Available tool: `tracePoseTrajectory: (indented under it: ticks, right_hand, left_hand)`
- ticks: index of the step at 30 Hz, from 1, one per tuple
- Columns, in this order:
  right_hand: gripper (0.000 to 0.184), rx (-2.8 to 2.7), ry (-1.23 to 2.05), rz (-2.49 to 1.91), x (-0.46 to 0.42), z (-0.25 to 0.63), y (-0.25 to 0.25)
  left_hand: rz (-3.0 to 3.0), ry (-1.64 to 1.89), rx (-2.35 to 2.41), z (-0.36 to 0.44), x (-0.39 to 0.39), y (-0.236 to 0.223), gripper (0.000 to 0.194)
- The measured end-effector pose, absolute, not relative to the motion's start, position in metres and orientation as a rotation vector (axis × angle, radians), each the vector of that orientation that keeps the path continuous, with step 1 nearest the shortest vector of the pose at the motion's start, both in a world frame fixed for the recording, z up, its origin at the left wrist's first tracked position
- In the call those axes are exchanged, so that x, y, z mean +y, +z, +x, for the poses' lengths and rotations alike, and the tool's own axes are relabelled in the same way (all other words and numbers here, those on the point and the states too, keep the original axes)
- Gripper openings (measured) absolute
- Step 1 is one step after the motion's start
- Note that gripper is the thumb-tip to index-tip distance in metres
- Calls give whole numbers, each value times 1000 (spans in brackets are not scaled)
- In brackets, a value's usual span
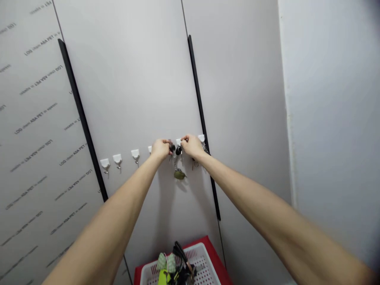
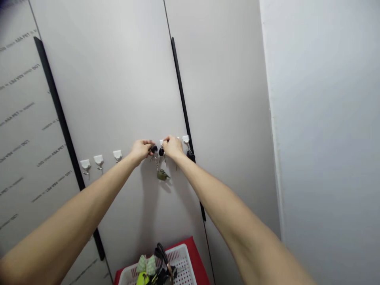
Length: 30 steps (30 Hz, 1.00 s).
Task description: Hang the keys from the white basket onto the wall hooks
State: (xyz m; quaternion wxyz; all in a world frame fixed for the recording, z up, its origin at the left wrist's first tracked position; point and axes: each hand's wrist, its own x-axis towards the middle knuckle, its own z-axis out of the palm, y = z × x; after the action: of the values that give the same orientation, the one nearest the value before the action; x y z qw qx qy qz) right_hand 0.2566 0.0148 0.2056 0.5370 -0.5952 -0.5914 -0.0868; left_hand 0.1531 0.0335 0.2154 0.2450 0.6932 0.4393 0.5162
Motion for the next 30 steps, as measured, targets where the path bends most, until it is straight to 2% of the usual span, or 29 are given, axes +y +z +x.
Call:
tracePoseTrajectory:
  ticks: [6, 8, 11, 15, 18, 21, 24, 26, 30]
  right_hand:
    - [21, -1819, -88, -1111, -4, 250, 206]
    - [20, -1849, 6, -1083, -11, 250, 179]
    - [19, -1944, 292, -1130, -20, 246, 110]
    - [24, -2031, 650, -1241, -35, 231, 18]
    - [25, -2027, 627, -1310, -41, 237, 8]
    - [27, -1658, 193, -1338, -36, 269, 54]
    - [30, -1204, -178, -1472, -19, 307, 108]
    - [32, -1127, -202, -1593, -7, 322, 127]
    - [27, -1115, -238, -1716, 6, 327, 135]
  left_hand:
    - [1665, 1416, 975, 154, 15, 197, 13]
    - [1637, 1321, 904, 146, 4, 173, 10]
    - [1691, 1105, 974, 131, -13, 117, 5]
    - [1775, 746, 1185, 109, -27, 31, 13]
    - [2047, 519, 1253, 97, -26, 5, 11]
    - [2189, 592, 1300, 108, -12, 30, 19]
    - [2129, 950, 1270, 147, 6, 83, 29]
    - [2043, 1135, 1280, 182, 17, 114, 34]
    - [1986, 1241, 1274, 236, 31, 144, 20]
